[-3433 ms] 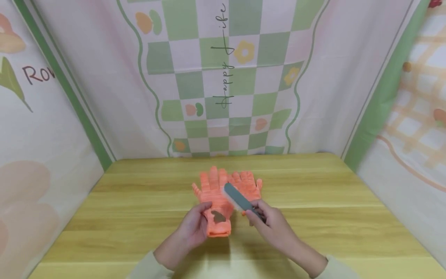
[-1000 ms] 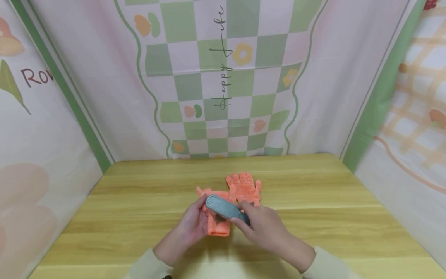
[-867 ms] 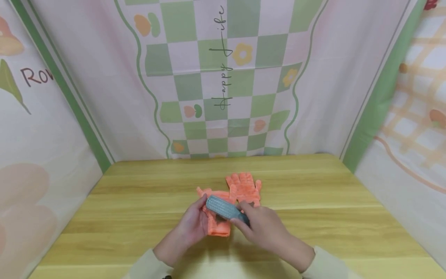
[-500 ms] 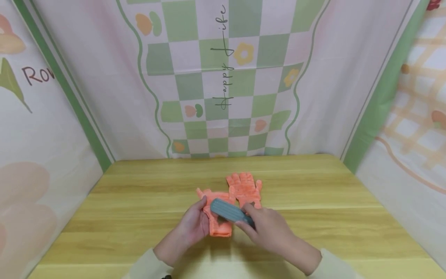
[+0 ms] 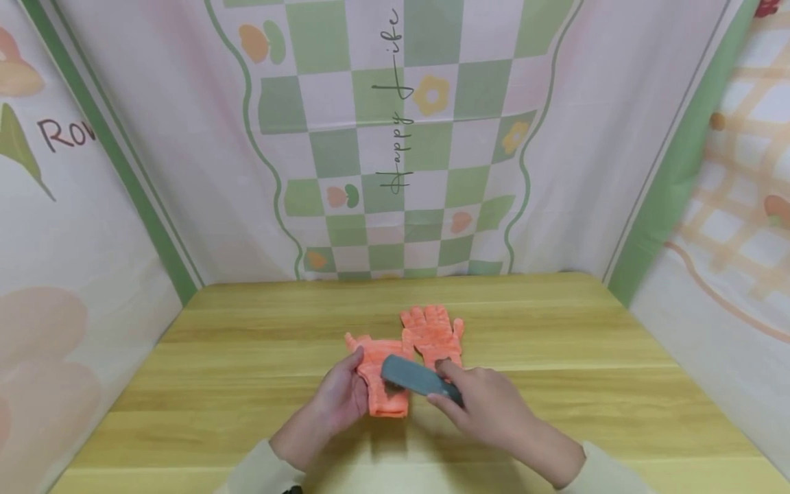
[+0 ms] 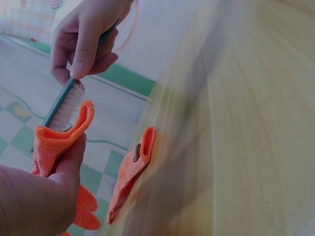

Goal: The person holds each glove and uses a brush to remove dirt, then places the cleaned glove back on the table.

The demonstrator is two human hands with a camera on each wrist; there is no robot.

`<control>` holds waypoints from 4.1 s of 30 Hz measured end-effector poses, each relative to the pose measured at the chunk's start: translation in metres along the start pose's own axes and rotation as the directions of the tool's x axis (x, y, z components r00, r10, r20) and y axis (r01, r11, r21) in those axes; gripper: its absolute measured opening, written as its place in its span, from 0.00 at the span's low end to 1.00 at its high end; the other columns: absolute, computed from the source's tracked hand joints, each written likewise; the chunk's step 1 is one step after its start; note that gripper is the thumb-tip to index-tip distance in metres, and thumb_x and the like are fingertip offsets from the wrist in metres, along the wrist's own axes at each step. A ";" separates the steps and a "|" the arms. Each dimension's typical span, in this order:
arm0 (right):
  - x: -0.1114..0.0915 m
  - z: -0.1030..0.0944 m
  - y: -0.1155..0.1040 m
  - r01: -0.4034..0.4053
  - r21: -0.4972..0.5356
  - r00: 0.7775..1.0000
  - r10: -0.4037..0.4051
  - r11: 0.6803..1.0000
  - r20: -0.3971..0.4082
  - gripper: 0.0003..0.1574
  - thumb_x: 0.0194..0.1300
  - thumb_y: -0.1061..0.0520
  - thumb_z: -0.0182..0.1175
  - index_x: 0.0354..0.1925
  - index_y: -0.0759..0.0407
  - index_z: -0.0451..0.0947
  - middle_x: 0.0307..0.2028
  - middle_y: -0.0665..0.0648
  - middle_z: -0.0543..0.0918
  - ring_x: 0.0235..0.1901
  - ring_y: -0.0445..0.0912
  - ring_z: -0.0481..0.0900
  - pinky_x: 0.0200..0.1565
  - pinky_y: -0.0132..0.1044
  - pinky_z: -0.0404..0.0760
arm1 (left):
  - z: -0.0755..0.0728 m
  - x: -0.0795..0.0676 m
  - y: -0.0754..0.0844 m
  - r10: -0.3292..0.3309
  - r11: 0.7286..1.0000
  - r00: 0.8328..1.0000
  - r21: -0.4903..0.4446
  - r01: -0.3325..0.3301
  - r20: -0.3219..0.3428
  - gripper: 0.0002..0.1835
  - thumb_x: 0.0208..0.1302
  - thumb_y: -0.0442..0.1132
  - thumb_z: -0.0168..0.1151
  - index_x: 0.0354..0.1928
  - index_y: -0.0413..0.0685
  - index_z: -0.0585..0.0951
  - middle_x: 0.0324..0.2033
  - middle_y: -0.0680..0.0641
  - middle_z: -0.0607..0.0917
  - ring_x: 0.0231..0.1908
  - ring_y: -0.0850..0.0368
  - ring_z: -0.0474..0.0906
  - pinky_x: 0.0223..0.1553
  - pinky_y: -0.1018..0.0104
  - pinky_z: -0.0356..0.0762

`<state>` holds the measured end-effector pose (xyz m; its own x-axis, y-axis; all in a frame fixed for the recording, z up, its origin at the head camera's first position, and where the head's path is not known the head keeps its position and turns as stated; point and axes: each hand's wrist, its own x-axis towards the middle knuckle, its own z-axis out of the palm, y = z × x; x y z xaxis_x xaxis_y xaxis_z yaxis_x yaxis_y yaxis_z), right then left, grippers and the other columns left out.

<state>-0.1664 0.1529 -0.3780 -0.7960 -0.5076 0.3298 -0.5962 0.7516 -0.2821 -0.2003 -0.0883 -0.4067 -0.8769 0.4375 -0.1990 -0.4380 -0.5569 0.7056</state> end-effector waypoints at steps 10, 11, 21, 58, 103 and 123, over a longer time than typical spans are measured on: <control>0.001 -0.007 0.000 0.010 0.053 0.998 -0.007 0.999 -0.056 0.18 0.66 0.45 0.63 0.46 0.56 0.77 0.18 0.39 0.70 0.14 0.31 0.61 0.17 0.27 0.61 | 0.000 -0.001 0.002 0.002 1.000 1.000 -0.019 -0.003 -0.020 0.23 0.80 0.47 0.32 0.62 0.37 0.66 0.43 0.46 0.86 0.48 0.56 0.82 0.57 0.58 0.73; 0.002 -0.008 -0.001 0.009 0.055 0.998 -0.005 0.998 -0.068 0.17 0.66 0.45 0.63 0.45 0.56 0.77 0.18 0.39 0.70 0.15 0.31 0.61 0.18 0.27 0.62 | 0.000 -0.001 0.002 0.001 1.000 1.000 -0.017 -0.001 -0.014 0.23 0.80 0.48 0.33 0.62 0.37 0.66 0.43 0.47 0.86 0.48 0.56 0.81 0.57 0.57 0.73; 0.014 0.003 -0.012 0.066 0.019 0.995 -0.064 0.998 -0.080 0.17 0.66 0.45 0.63 0.42 0.56 0.75 0.21 0.47 0.77 0.17 0.34 0.67 0.19 0.29 0.67 | 0.005 0.002 -0.004 -0.053 0.994 0.999 -0.093 0.053 -0.001 0.22 0.80 0.48 0.32 0.42 0.48 0.77 0.28 0.57 0.83 0.26 0.69 0.75 0.34 0.78 0.74; 0.011 -0.001 -0.009 0.045 0.062 0.996 -0.040 0.997 -0.081 0.17 0.67 0.43 0.61 0.43 0.53 0.75 0.22 0.44 0.76 0.17 0.33 0.65 0.19 0.28 0.65 | 0.001 -0.001 0.003 -0.031 0.999 0.998 -0.041 0.033 0.046 0.24 0.80 0.49 0.30 0.63 0.39 0.65 0.43 0.46 0.86 0.48 0.53 0.81 0.54 0.55 0.76; 0.009 0.000 -0.012 0.051 0.034 0.998 -0.050 0.998 -0.041 0.18 0.68 0.44 0.60 0.44 0.57 0.74 0.19 0.45 0.75 0.15 0.33 0.63 0.17 0.28 0.64 | 0.006 -0.003 0.003 -0.031 0.999 0.997 -0.033 0.033 0.074 0.24 0.80 0.49 0.29 0.55 0.41 0.72 0.42 0.48 0.86 0.47 0.57 0.82 0.55 0.60 0.75; 0.005 0.010 -0.006 0.015 0.057 1.000 -0.014 0.998 -0.004 0.24 0.69 0.45 0.60 0.46 0.65 0.83 0.26 0.51 0.83 0.14 0.32 0.63 0.15 0.27 0.63 | 0.004 -0.002 0.004 -0.008 1.000 0.997 -0.026 0.010 0.079 0.27 0.80 0.49 0.28 0.67 0.34 0.57 0.45 0.45 0.85 0.49 0.55 0.81 0.58 0.55 0.72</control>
<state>-0.1675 0.1412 -0.3840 -0.7869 -0.5169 0.3371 -0.6127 0.7191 -0.3278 -0.1992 -0.0889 -0.4005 -0.8549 0.4966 -0.1504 -0.4522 -0.5708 0.6854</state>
